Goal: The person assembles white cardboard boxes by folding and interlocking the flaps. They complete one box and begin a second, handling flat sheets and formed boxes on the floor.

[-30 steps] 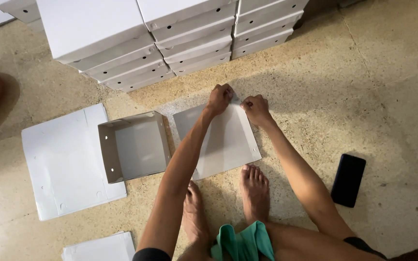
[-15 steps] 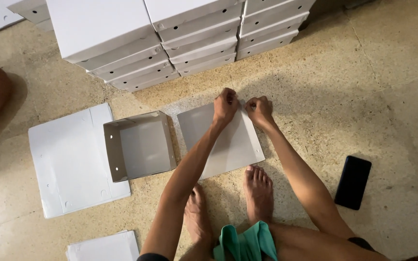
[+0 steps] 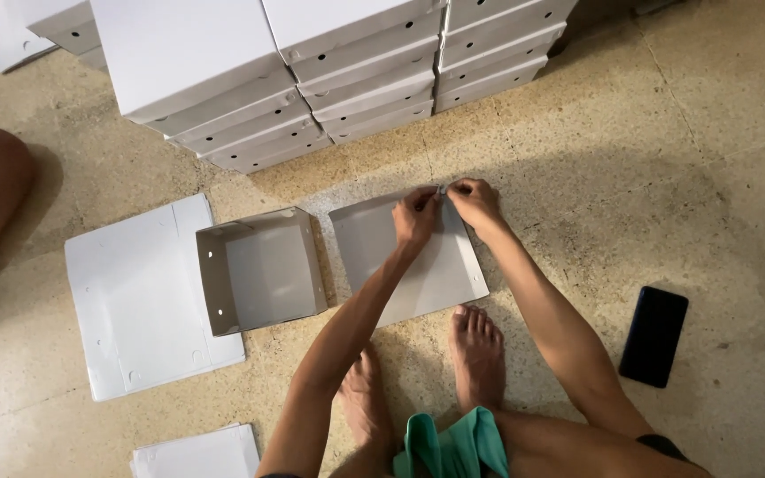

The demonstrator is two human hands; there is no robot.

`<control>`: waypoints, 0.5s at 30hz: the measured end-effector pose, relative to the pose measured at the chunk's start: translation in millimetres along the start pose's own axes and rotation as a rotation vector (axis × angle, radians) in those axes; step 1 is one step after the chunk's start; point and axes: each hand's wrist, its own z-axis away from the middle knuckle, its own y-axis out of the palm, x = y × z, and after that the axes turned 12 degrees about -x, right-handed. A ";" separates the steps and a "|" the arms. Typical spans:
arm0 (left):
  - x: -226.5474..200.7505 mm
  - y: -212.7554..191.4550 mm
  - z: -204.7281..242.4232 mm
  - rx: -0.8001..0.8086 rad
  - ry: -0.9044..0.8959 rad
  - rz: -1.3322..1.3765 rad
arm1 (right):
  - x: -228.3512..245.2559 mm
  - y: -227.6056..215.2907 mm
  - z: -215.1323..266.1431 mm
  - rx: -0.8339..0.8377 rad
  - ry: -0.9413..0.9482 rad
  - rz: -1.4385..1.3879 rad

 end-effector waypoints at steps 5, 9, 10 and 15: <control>-6.6 -1.6 2.1 0.000 0.009 0.002 | 13.4 -8.6 7.6 -0.001 0.075 -0.036; -3.6 -2.0 0.1 0.004 0.031 -0.004 | 17.4 -10.6 8.6 -0.009 0.094 -0.075; -4.8 -3.2 0.7 0.005 0.032 -0.005 | 20.0 -11.8 10.6 -0.010 0.095 -0.077; -7.7 -5.5 2.3 0.023 0.006 0.036 | 20.8 -9.9 11.0 -0.035 0.112 -0.038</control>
